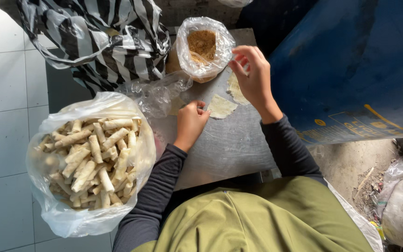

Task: The person sits at a metal table and wraps spring rolls by hand. They scoop filling from a plastic-lined container, place it on a square wrapper, fold and roll the wrapper, and add the finished roll to a large plastic bag full of rolled spring rolls. Near the end they peel apart and stack round wrapper sheets.

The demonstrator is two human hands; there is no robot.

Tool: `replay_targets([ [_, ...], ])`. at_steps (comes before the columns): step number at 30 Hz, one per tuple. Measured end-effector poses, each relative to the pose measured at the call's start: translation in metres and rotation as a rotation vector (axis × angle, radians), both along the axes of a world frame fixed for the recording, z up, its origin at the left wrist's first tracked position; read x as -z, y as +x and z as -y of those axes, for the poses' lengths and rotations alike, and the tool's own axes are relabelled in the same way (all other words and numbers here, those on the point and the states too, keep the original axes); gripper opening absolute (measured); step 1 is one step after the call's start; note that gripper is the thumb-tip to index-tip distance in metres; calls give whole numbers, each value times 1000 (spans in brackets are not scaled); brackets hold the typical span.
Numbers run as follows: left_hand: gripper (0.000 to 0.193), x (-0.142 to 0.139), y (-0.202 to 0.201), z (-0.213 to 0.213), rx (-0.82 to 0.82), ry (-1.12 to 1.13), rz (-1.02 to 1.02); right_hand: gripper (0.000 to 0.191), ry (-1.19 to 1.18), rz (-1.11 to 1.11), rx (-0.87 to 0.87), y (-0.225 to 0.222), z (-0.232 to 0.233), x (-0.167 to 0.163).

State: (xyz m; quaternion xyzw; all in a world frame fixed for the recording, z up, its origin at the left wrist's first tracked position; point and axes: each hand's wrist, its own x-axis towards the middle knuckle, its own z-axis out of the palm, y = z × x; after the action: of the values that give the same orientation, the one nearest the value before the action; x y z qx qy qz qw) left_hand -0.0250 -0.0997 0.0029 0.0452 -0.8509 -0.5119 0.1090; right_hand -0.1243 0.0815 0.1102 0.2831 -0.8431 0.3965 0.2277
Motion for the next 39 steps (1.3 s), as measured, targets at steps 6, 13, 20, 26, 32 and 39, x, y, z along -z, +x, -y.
replay_targets([
  [6,23,-2,9,-1,27,15,-68,33,250,70,-135,-17,36,-25],
  [13,22,-9,14,1,23,19,-113,15,249,-6,-109,-46,56,-1],
  [20,25,-5,14,-2,0,56,-81,8,-57,143,-211,-82,88,12],
  [26,25,3,14,0,-11,-63,-81,6,-60,88,-179,-77,73,6],
  [32,24,2,18,-7,-96,-387,-67,9,37,-96,-214,-71,70,5],
  [39,19,0,18,-15,-90,-507,-162,8,115,-64,-275,-65,61,16],
])
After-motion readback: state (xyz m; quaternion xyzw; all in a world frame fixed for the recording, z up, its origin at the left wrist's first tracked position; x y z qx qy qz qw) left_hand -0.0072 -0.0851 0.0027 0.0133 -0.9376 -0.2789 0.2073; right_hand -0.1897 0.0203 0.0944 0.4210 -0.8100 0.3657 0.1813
